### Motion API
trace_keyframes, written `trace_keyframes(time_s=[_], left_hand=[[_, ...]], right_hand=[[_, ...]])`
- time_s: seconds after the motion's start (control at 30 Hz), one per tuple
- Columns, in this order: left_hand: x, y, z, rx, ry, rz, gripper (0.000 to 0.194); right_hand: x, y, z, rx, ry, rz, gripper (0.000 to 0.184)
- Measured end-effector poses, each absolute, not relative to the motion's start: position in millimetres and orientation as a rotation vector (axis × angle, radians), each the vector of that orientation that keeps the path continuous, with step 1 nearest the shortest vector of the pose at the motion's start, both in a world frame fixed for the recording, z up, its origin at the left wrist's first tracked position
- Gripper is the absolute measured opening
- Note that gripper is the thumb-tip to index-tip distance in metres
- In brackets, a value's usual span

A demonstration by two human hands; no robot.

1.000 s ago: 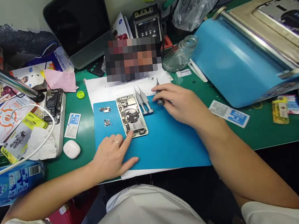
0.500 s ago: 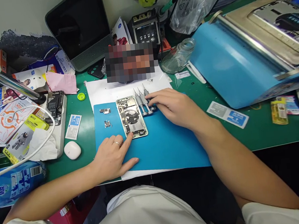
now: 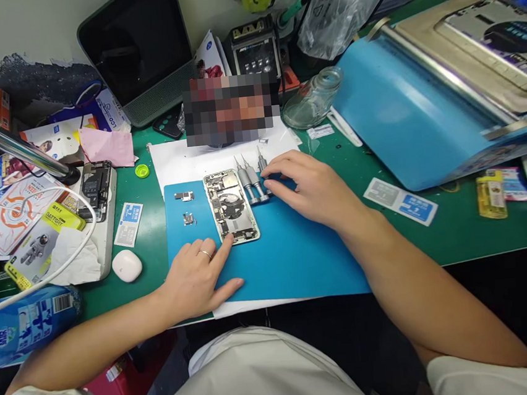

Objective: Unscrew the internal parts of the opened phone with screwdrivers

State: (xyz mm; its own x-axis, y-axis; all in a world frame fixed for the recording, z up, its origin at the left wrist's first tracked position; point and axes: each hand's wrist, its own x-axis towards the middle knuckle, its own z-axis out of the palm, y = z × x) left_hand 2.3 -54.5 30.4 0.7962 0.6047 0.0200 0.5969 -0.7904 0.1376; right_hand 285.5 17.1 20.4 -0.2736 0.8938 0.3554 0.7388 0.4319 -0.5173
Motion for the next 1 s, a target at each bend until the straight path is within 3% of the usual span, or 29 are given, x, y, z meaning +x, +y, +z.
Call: trace_keyframes(time_s=[0.47,0.67,1.0], left_hand=[[2,-54,30,2.868,0.956,0.139,0.073],[3,-55,30,2.878,0.958,0.13,0.072],[3,-55,30,2.879,0.944,0.139,0.072]], right_hand=[[283,15,21,-1.348,-2.028,0.471,0.021],[282,13,24,-1.346,-2.098,0.43,0.013],[293,12,27,-1.278,-2.249,0.432,0.017]])
